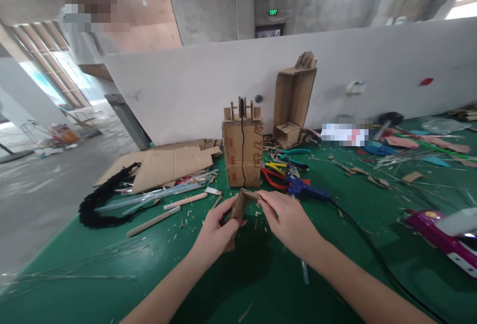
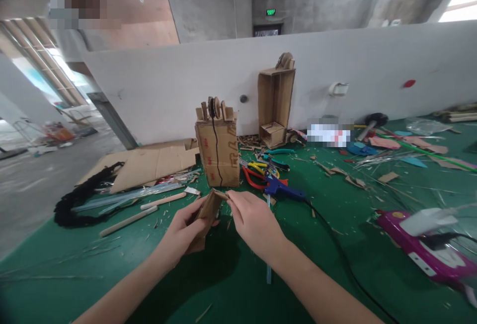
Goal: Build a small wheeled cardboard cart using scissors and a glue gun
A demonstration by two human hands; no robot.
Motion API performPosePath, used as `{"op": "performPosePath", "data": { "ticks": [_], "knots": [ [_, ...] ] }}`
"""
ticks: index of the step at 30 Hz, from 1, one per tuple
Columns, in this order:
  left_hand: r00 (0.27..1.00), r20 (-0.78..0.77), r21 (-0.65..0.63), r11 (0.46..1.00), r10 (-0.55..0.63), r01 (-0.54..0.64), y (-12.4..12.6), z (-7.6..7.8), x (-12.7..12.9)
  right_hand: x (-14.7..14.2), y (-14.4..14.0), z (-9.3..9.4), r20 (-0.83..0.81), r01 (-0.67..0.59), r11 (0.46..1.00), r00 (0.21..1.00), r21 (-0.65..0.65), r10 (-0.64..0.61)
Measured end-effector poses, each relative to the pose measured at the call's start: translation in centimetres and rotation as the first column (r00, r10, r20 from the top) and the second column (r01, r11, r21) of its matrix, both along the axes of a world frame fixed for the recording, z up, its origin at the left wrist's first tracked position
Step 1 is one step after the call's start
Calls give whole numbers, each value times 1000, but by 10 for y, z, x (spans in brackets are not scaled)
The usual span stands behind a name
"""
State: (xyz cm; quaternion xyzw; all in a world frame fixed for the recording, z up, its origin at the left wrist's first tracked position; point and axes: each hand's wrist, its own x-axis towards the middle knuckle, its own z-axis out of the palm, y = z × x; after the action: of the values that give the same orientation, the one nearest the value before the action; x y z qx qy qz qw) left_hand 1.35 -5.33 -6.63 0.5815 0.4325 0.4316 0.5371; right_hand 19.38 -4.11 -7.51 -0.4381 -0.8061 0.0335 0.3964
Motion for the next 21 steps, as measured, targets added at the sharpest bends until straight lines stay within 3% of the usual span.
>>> {"op": "performPosePath", "data": {
  "ticks": [21],
  "knots": [
    [998,57,-56,998,2,2,-2,6,0,-1,4,-1,-117,-29,1000,993,7,29]
  ]
}}
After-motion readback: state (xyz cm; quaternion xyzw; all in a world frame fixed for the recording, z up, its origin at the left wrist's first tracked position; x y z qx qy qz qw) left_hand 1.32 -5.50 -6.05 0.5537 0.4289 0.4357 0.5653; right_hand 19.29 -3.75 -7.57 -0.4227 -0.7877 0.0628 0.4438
